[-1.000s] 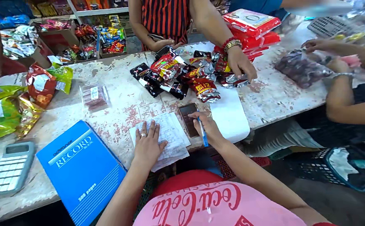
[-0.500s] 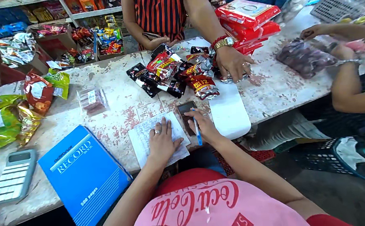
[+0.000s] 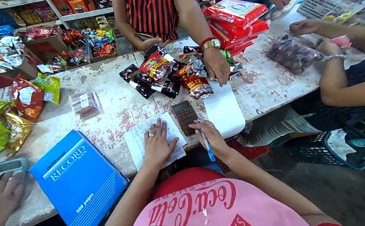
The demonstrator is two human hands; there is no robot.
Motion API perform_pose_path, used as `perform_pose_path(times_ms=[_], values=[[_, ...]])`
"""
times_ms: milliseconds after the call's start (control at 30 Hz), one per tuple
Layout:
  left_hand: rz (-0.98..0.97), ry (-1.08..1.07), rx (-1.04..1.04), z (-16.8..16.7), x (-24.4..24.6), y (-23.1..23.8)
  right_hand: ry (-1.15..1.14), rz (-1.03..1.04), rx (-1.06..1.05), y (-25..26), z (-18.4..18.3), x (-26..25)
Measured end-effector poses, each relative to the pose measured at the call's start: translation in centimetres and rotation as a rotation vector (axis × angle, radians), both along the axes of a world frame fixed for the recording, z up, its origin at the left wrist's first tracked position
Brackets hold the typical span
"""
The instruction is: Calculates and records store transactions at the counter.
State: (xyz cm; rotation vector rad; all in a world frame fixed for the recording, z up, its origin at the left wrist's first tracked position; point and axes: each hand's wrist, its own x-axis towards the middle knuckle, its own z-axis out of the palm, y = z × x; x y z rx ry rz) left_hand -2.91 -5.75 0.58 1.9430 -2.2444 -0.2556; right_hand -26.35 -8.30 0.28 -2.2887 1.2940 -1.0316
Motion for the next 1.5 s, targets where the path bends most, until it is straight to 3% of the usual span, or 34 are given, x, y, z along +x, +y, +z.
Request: perform_pose_path(times_ms=[233,467,600,733,900,1000,1233,1400,1500], values=[[0.001,0.007,-0.018,-0.2,0.2,0.0,0.003,-0.004,0.047,-1.1,1.2,0.8],[0.005,0.018,0.023,0.0,0.3,0.0,0.158,0.065,0.089,-3.2,1.0,2.9],[0.004,0.033,0.006,-0.2,0.3,-0.1,0.116,0.076,-0.076,-2.3,0.3,2.0],[0.004,0.034,0.034,0.0,0.2,-0.1,0.147,0.113,-0.033,-0.9,0.2,0.6],[0.004,0.015,0.031,0.0,0.1,-0.1,0.095,-0.120,0.080,-2.7,1.4,-1.0],[0.005,0.014,0.031,0.0,0.1,-0.2,0.094,-0.131,0.138,-3.5,1.3,-1.1],[0.003,0.049,-0.028,-0.5,0.2,0.0,0.231,-0.097,0.135,-3.5,2.2,-0.1],[0.010,0.040,-0.030,-0.6,0.2,-0.1,0.210,0.030,0.073,-1.8,1.7,0.9],[0.003,0.031,-0.065,-0.7,0.2,0.0,0.154,-0.038,-0.008,-1.2,1.4,0.2]])
